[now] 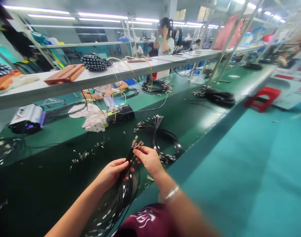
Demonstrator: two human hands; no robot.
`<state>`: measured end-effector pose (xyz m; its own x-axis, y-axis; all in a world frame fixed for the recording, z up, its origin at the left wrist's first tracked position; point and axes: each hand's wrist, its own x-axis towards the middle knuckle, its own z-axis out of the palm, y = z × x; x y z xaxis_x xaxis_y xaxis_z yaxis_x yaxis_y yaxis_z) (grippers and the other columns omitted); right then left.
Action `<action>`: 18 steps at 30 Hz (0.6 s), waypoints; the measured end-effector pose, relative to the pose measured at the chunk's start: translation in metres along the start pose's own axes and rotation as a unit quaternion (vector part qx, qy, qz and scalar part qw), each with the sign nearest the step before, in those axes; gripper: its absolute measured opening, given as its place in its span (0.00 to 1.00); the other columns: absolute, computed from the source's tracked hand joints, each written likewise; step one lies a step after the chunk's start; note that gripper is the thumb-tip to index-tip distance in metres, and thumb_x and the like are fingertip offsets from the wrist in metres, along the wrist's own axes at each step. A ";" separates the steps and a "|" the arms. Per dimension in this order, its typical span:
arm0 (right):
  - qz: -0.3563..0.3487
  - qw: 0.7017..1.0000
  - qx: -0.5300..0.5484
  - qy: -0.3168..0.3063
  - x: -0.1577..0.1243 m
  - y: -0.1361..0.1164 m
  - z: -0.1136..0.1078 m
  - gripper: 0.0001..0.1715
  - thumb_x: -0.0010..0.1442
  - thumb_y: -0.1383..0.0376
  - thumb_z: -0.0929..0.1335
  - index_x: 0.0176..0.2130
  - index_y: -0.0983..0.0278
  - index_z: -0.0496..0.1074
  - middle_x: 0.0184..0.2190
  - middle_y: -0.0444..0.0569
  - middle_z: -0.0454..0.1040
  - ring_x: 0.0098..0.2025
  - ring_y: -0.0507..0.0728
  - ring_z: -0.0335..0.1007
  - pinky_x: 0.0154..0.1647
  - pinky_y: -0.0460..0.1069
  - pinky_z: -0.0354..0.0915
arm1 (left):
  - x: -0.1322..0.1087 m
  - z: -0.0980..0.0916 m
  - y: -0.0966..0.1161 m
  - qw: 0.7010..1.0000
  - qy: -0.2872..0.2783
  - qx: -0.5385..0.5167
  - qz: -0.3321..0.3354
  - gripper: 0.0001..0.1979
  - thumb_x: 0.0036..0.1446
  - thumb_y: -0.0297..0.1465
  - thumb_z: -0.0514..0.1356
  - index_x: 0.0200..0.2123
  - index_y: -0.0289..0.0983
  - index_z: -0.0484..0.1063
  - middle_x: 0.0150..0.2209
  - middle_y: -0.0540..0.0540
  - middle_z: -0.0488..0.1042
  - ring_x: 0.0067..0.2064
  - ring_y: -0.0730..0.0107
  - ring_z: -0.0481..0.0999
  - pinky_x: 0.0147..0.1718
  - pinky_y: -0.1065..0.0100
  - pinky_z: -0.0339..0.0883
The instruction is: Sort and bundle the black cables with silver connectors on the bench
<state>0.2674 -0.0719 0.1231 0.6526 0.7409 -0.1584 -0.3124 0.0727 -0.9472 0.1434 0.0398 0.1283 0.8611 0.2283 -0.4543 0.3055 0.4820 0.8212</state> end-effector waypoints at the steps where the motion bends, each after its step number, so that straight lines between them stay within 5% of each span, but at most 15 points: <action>1: -0.006 1.000 -0.001 0.005 -0.002 0.000 0.001 0.21 0.46 0.53 0.72 0.35 0.66 0.74 0.27 0.46 0.70 0.26 0.51 0.63 0.24 0.44 0.60 | 0.000 -0.001 0.000 1.000 -0.006 0.002 -0.001 0.13 0.47 0.36 0.63 0.34 0.33 0.73 0.28 0.43 0.75 0.20 0.75 0.70 0.21 0.74 0.62; 7: -0.057 0.998 0.020 0.012 -0.011 0.000 0.005 0.19 0.50 0.55 0.71 0.37 0.65 0.72 0.28 0.45 0.69 0.26 0.50 0.60 0.23 0.43 0.57 | -0.004 -0.003 0.002 0.999 -0.034 0.008 -0.010 0.14 0.47 0.36 0.64 0.35 0.33 0.73 0.28 0.41 0.76 0.21 0.73 0.71 0.21 0.73 0.62; 18: -0.052 0.998 -0.015 0.018 -0.014 -0.005 0.012 0.21 0.49 0.53 0.70 0.35 0.68 0.74 0.25 0.46 0.69 0.23 0.49 0.59 0.23 0.44 0.59 | -0.010 0.001 0.002 1.000 -0.001 -0.016 0.010 0.17 0.43 0.36 0.66 0.36 0.32 0.76 0.33 0.38 0.77 0.27 0.69 0.73 0.27 0.70 0.64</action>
<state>0.2511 -0.0744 0.1333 0.7055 0.7054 -0.0686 -0.2210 0.1270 -0.9670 0.1359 0.0381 0.1349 0.8674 0.2373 -0.4374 0.2748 0.5043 0.8186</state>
